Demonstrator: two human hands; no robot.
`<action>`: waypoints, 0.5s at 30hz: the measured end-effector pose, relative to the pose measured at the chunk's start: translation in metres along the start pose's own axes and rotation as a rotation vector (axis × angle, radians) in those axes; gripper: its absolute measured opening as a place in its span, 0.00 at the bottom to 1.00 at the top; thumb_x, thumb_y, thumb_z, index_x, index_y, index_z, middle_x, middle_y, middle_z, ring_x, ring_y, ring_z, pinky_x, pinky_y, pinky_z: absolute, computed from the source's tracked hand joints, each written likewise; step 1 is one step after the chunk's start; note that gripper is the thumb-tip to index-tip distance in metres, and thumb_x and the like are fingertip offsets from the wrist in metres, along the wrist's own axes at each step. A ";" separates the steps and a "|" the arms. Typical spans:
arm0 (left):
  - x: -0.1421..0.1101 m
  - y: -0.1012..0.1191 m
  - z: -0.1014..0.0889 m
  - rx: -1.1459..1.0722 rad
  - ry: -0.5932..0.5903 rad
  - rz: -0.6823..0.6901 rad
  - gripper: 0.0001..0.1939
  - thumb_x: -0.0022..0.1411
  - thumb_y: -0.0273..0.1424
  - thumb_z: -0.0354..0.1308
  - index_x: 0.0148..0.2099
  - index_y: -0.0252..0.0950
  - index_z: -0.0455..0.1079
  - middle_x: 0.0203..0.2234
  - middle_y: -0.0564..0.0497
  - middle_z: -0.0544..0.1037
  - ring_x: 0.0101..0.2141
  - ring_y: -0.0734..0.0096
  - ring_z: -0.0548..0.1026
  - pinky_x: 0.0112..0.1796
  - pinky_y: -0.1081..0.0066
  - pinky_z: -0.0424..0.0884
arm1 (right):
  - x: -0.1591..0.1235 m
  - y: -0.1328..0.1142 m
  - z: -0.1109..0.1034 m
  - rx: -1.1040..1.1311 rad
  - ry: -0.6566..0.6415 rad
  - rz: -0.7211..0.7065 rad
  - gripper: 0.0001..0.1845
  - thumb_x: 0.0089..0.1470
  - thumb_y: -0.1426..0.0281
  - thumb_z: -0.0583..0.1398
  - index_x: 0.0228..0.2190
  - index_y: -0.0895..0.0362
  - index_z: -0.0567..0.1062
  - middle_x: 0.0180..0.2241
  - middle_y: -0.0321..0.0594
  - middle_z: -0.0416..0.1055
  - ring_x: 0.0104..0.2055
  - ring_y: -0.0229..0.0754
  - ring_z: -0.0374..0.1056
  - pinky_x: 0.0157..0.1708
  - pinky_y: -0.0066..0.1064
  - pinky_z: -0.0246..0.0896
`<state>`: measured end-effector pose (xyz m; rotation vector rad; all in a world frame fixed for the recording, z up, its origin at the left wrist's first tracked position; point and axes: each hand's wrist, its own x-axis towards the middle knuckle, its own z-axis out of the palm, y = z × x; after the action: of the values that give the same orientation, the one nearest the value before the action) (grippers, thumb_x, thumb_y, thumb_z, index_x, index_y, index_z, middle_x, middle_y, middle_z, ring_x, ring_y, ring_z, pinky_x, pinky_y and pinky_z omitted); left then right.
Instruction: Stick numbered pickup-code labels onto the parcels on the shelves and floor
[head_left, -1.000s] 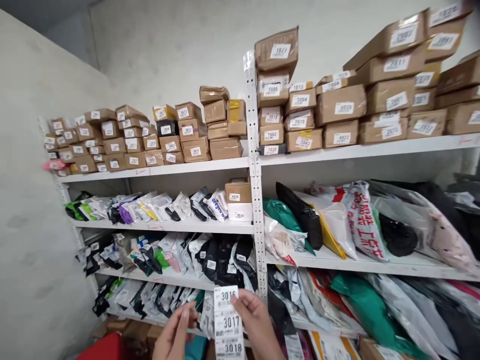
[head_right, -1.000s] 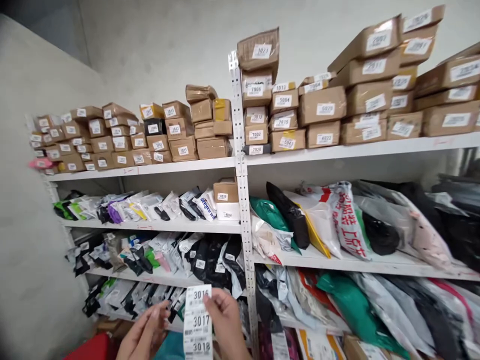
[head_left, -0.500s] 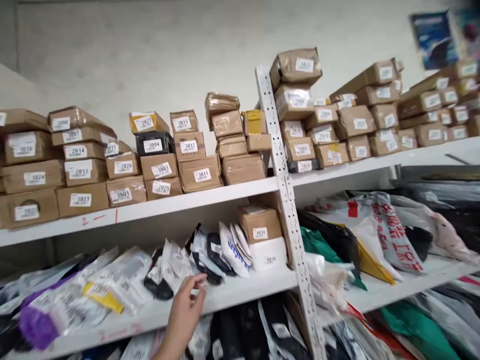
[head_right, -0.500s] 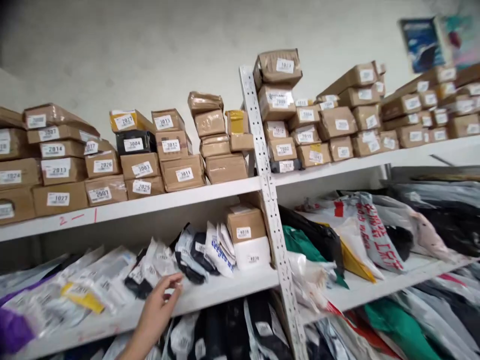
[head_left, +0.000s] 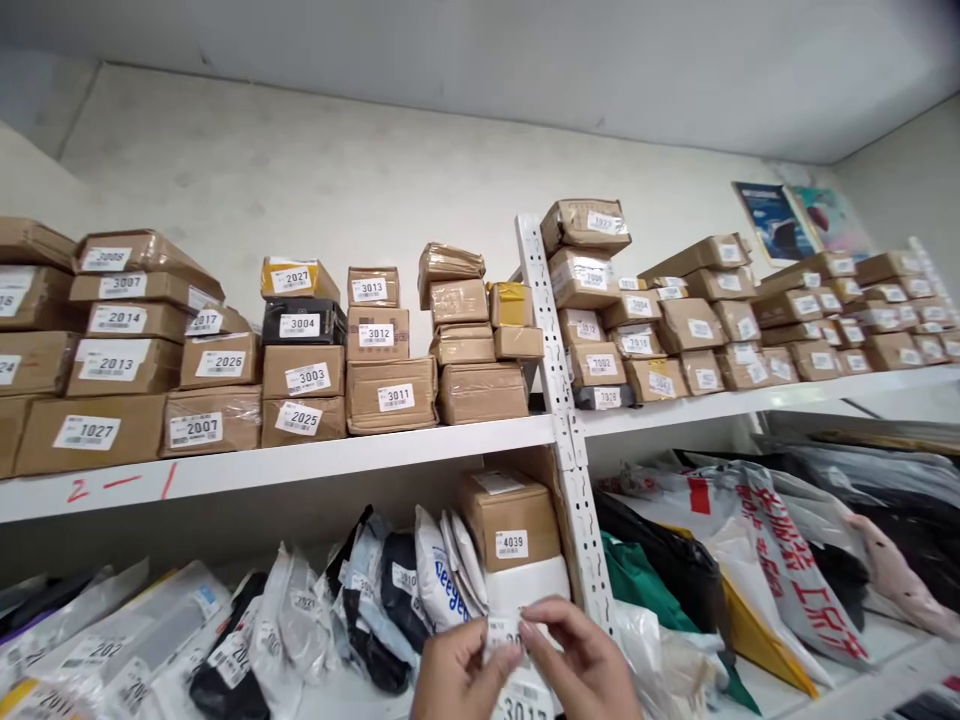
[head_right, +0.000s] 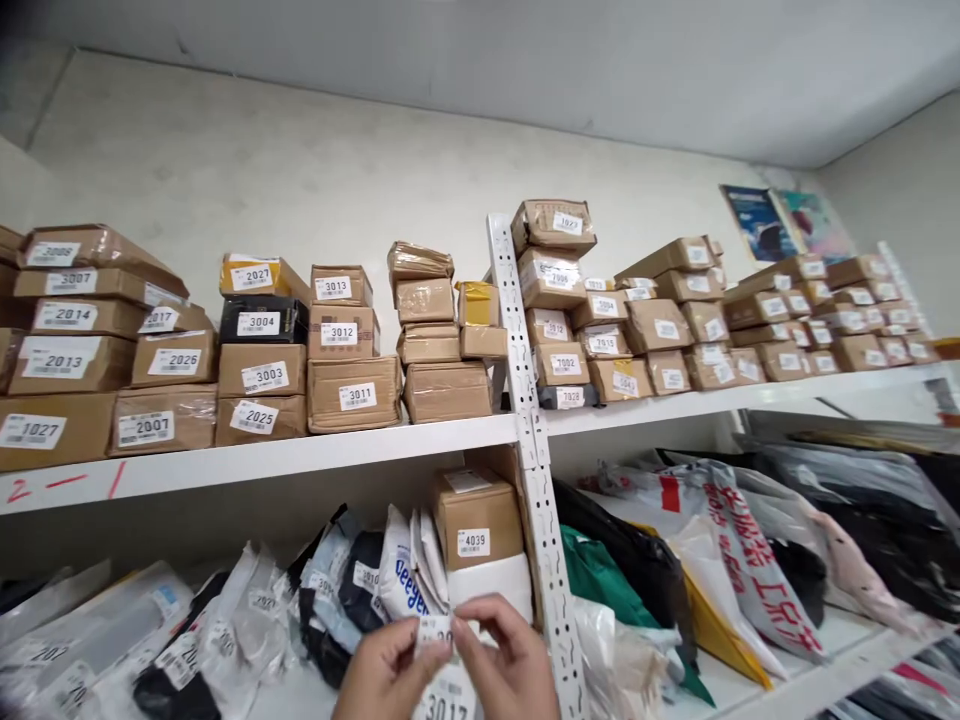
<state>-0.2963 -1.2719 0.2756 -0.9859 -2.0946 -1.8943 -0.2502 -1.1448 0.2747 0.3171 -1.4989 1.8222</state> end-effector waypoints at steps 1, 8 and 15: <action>0.009 0.014 -0.001 0.069 0.049 0.044 0.28 0.50 0.56 0.55 0.27 0.32 0.72 0.19 0.51 0.71 0.24 0.70 0.65 0.26 0.72 0.60 | 0.016 -0.011 0.002 -0.030 -0.056 -0.050 0.17 0.42 0.54 0.66 0.25 0.56 0.76 0.27 0.43 0.73 0.32 0.45 0.69 0.32 0.32 0.66; 0.075 0.087 -0.004 0.059 0.277 0.155 0.23 0.50 0.52 0.57 0.28 0.34 0.70 0.20 0.53 0.72 0.25 0.70 0.67 0.26 0.74 0.62 | 0.097 -0.066 0.021 -0.054 -0.180 -0.223 0.18 0.42 0.61 0.66 0.36 0.58 0.76 0.29 0.41 0.75 0.30 0.41 0.69 0.31 0.33 0.66; 0.116 0.112 -0.017 0.001 0.127 0.142 0.22 0.42 0.48 0.64 0.28 0.34 0.69 0.19 0.55 0.71 0.21 0.73 0.65 0.23 0.75 0.62 | 0.188 -0.093 0.051 -0.276 0.054 -0.607 0.08 0.50 0.70 0.61 0.35 0.58 0.74 0.31 0.40 0.75 0.33 0.40 0.70 0.36 0.32 0.67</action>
<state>-0.3288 -1.2471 0.4325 -0.9591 -1.9022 -1.8354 -0.3312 -1.1155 0.4727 0.5149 -1.3986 1.1263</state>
